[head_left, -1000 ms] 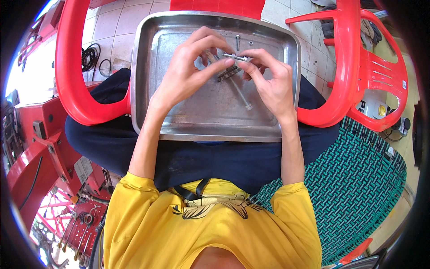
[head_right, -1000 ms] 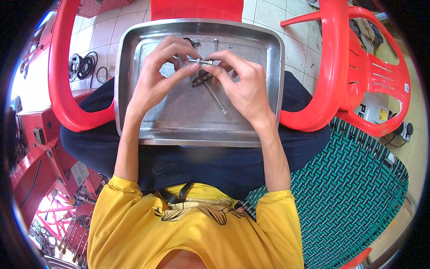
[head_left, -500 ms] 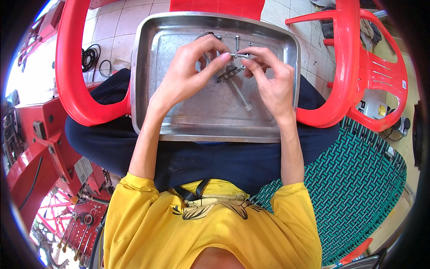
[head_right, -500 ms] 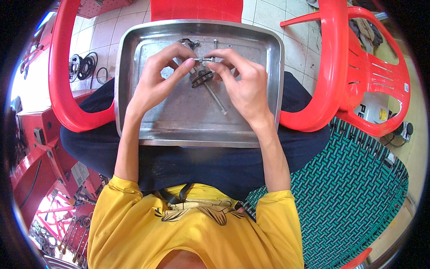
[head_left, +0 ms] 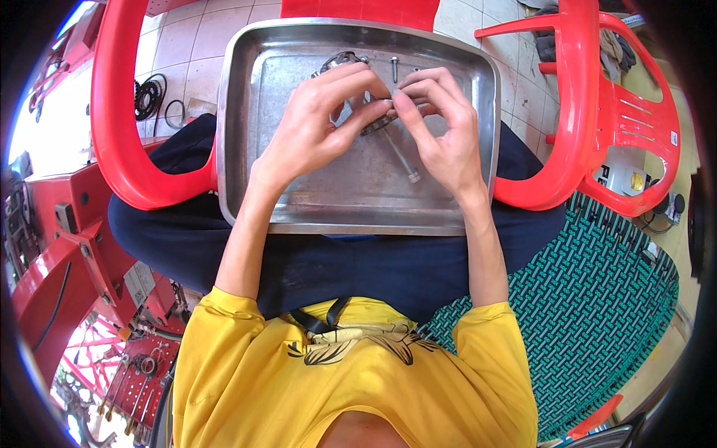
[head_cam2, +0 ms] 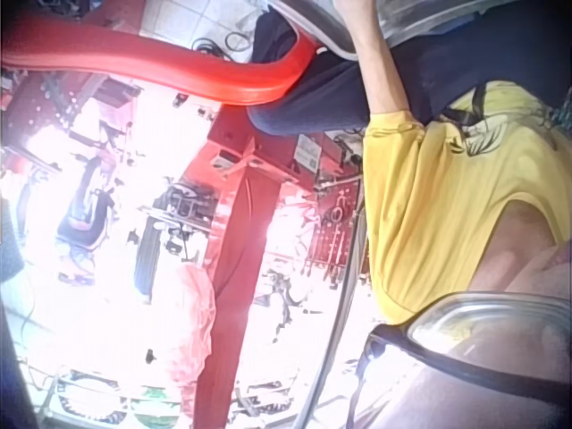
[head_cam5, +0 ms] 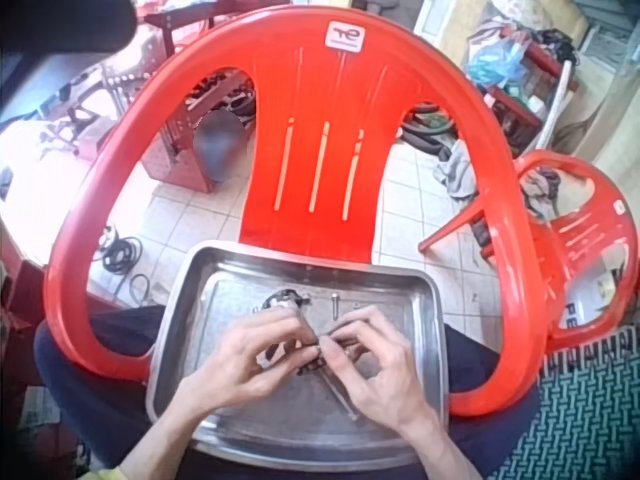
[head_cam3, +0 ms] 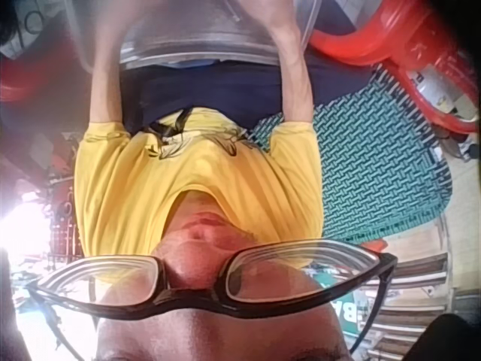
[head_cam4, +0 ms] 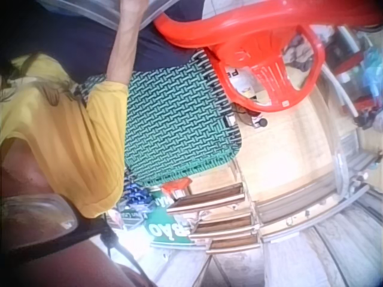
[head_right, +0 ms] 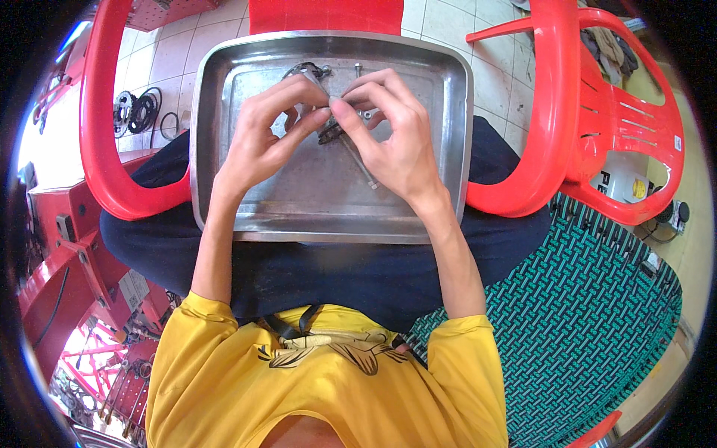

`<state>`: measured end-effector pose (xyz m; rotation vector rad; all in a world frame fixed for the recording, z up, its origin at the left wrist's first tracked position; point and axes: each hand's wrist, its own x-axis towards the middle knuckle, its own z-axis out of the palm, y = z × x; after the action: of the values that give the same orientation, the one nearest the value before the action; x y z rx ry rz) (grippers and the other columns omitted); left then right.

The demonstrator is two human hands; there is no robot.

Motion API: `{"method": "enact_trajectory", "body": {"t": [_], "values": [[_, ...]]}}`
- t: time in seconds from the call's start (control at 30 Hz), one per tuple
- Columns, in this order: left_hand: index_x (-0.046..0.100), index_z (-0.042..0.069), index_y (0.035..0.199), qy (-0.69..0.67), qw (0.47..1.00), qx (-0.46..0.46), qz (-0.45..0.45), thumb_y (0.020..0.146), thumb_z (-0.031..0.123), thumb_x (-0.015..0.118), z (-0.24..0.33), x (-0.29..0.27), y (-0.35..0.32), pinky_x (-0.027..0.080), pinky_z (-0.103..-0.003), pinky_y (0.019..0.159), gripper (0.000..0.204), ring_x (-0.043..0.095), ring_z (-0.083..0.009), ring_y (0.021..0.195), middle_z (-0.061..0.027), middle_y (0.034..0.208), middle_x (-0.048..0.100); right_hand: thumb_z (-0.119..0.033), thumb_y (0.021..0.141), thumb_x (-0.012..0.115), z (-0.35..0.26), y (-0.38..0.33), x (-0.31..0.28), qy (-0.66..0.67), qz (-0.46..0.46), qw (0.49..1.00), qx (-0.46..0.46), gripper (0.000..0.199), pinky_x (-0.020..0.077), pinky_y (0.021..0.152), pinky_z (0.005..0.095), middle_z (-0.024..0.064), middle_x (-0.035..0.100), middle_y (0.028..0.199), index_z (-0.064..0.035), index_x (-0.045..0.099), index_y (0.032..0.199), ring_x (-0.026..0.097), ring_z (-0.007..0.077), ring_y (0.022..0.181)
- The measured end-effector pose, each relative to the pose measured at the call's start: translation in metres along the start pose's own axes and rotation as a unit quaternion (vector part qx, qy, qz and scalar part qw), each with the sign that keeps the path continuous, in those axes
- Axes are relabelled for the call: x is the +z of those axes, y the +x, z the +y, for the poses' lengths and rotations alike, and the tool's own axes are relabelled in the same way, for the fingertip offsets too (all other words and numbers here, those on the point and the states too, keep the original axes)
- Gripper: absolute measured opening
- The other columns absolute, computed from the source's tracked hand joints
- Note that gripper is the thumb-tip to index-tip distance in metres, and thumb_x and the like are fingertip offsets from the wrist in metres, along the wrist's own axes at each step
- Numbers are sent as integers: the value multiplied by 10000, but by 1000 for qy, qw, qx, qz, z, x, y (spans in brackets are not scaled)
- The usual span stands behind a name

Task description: The person disassembles a mechanical component on a metal tray by using a thin tool to push a pin through a cylinder and then pulling the internal components apart by hand.

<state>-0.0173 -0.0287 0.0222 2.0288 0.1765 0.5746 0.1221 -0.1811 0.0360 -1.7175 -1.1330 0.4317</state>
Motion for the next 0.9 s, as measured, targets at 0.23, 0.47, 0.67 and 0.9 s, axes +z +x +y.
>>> {"method": "enact_trajectory", "body": {"t": [0.23,0.47,0.67,0.9], "values": [[677,38,997,27,1000,-3,1,914,92,729,-1,1,-1,521,-374,664,112,662,-290,782,-95,895,640,-190,938,785,-3,-1,3,44,26,999,16,211,558,692,294,92,639,1137,-2,719,1008,695,181,907],[700,12,983,19,999,26,22,934,46,703,-3,4,-1,408,-287,569,59,615,-160,761,-66,934,679,-224,955,775,0,1,-1,10,-5,999,41,240,563,732,300,93,626,1156,-7,722,1045,683,178,968],[697,22,987,26,999,21,28,914,42,720,-1,3,0,442,-312,598,79,624,-199,762,-76,918,672,-237,956,776,1,-2,-1,45,4,998,32,261,559,741,289,93,627,1149,4,724,1041,676,180,980],[690,48,960,4,999,19,37,881,64,751,3,2,1,448,-329,561,101,633,-243,731,-73,869,648,-192,928,803,9,-2,-3,59,-17,998,34,227,553,753,286,84,603,1196,-37,721,1071,673,168,978]]}}
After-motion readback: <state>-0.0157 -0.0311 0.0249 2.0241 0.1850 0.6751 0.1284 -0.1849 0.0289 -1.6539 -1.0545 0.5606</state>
